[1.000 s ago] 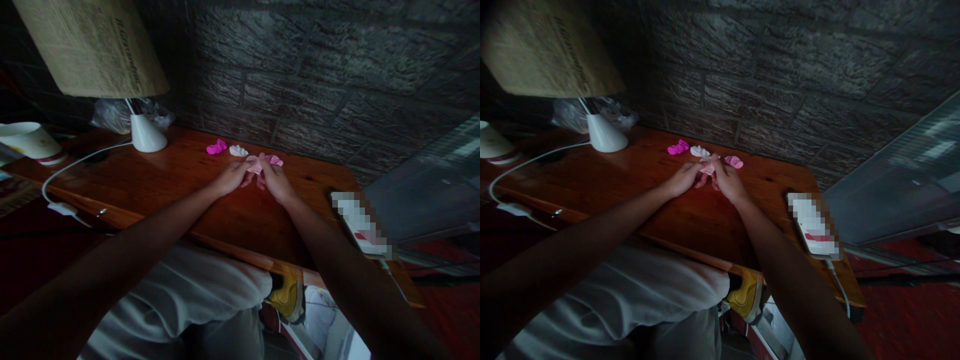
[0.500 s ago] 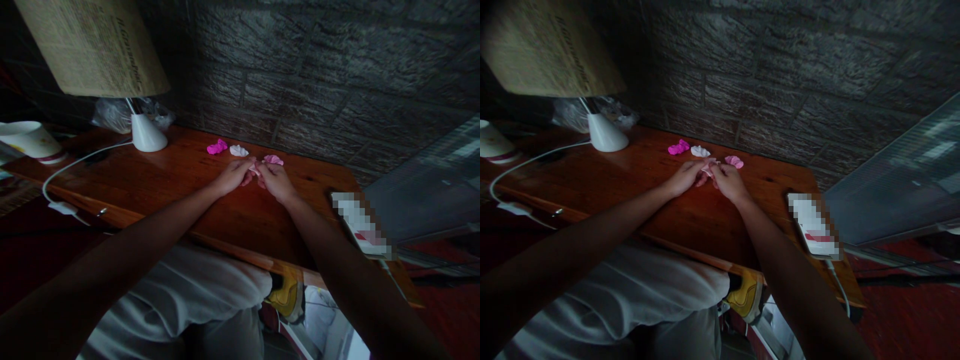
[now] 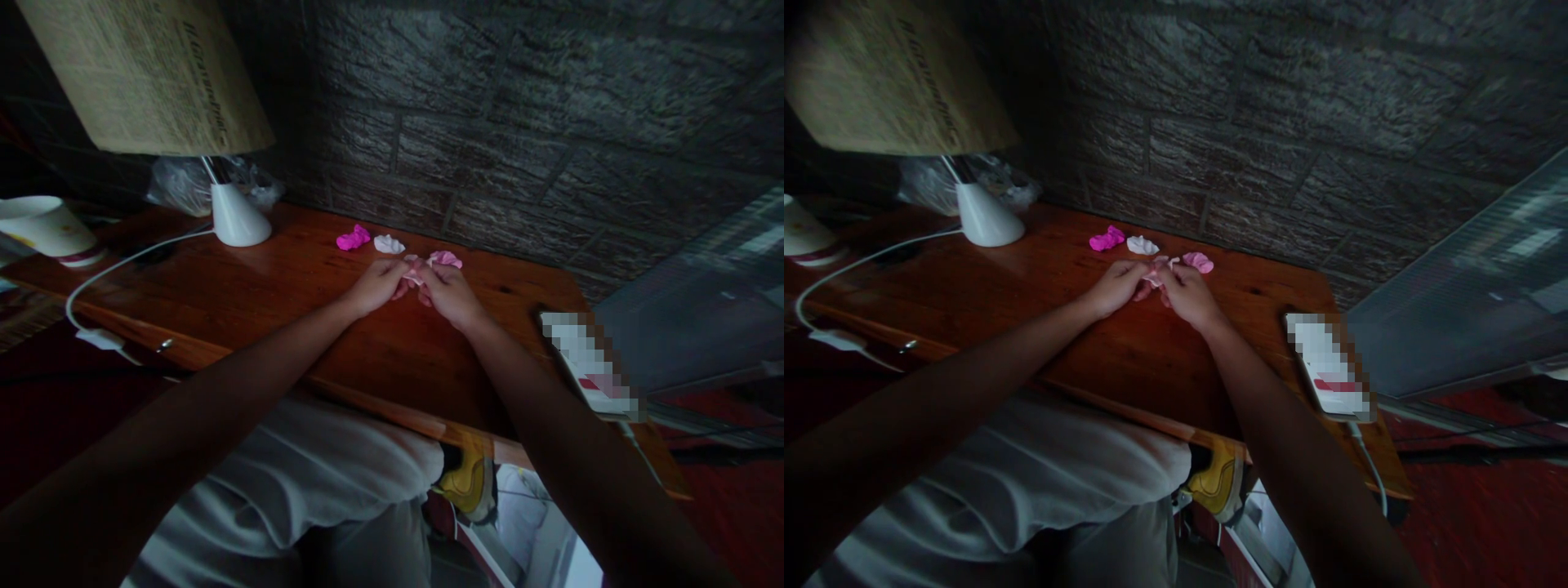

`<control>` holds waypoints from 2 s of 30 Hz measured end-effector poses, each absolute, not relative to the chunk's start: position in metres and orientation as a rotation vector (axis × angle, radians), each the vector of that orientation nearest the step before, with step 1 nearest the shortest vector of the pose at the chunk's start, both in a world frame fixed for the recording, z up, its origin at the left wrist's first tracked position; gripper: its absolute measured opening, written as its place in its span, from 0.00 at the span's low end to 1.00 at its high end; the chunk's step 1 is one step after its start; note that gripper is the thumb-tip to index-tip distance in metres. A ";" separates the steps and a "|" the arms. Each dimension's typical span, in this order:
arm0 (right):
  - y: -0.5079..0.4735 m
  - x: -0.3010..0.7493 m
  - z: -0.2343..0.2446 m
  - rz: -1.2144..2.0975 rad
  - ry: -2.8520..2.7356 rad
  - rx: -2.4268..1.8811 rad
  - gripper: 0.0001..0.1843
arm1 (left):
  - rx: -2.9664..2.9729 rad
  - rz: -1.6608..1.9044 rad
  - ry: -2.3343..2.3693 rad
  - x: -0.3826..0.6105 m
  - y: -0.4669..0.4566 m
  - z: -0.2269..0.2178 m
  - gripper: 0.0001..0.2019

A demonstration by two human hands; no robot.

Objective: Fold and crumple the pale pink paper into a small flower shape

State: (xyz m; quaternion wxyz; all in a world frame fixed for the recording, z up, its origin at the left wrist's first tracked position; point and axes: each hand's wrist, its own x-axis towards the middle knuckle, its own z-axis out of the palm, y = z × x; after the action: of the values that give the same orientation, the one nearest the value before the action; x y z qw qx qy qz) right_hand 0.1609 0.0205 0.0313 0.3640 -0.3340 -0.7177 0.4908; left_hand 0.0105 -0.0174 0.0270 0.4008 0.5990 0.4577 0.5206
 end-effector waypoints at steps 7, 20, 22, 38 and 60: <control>0.017 0.160 0.035 1.242 -1.800 -0.888 0.25 | 1.499 1.287 1.094 0.011 -0.015 0.026 0.25; 0.019 0.157 0.028 1.395 -1.695 -0.909 0.27 | 1.585 1.374 1.125 0.011 -0.016 0.027 0.21; 0.020 0.158 0.026 1.371 -1.707 -0.902 0.29 | 1.618 1.369 1.105 0.011 -0.017 0.028 0.22; 0.021 0.156 0.028 1.380 -1.735 -0.881 0.20 | 1.571 1.384 1.134 0.014 -0.020 0.030 0.24; 0.021 0.158 0.028 1.226 -1.746 -1.016 0.24 | 1.556 1.429 1.182 0.013 -0.013 0.024 0.15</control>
State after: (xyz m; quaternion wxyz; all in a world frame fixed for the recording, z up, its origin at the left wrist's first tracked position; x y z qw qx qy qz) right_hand 0.1580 0.0207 0.0278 0.3797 -0.3978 -0.6835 0.4800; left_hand 0.0133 -0.0132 0.0238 0.3527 0.6014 0.4570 0.5524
